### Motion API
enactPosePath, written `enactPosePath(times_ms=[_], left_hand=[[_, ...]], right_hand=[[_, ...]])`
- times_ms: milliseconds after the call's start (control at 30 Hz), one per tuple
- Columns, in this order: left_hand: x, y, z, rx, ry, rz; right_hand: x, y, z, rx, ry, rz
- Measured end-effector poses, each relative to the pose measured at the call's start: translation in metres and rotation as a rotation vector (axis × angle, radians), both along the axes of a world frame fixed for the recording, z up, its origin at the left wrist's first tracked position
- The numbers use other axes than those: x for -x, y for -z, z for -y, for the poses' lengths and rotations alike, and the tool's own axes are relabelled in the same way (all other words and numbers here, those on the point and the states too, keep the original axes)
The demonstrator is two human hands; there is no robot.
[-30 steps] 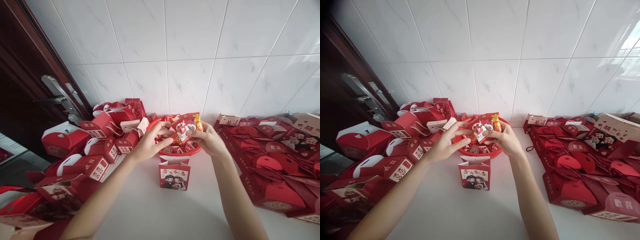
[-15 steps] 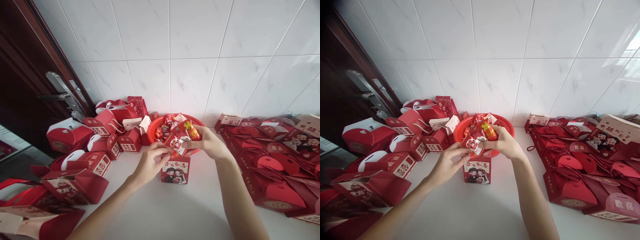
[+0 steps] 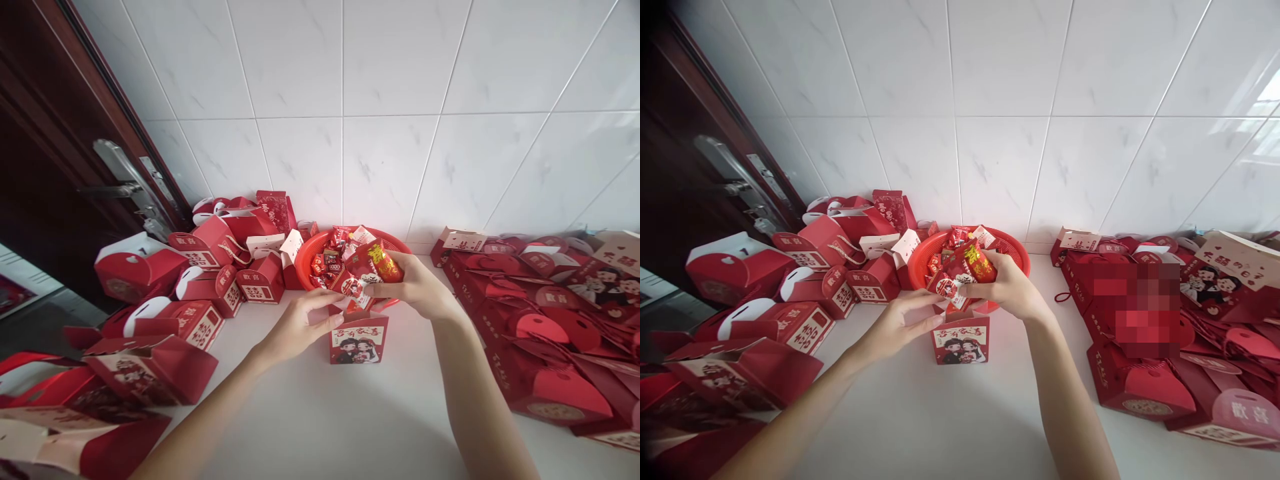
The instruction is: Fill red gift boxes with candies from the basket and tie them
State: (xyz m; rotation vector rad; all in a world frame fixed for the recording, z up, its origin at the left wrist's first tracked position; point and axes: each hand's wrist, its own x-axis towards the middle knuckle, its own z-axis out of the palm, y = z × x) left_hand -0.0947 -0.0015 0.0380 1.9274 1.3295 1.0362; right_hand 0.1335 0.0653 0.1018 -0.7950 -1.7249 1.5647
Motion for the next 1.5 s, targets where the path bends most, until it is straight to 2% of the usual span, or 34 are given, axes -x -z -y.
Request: enactPosePath(times_ms=[200, 433, 733, 867, 1100, 1333, 1500], left_hand=[[0.000, -0.009, 0.000, 0.038, 0.088, 0.022], [0.003, -0.007, 0.000, 0.104, -0.009, -0.009], [0.007, -0.001, -0.002, 0.114, -0.019, -0.023], [0.005, -0.003, -0.002, 0.065, 0.055, 0.011], [0.004, -0.006, -0.001, 0.092, 0.064, 0.034], [0.005, -0.002, -0.002, 0.115, -0.007, 0.035], [0.004, -0.004, -0.001, 0.114, 0.028, 0.056]], right_hand=[[-0.001, 0.001, -0.001, -0.073, -0.042, 0.069], [-0.010, -0.004, 0.000, -0.228, 0.050, 0.200], [0.000, 0.009, -0.007, -0.327, 0.080, 0.417], [0.001, 0.008, -0.008, -0.315, 0.079, 0.393], [-0.003, 0.010, -0.011, -0.243, -0.037, 0.223], [-0.011, 0.002, -0.007, -0.379, 0.077, 0.248], [-0.006, 0.005, -0.005, -0.442, 0.123, 0.278]])
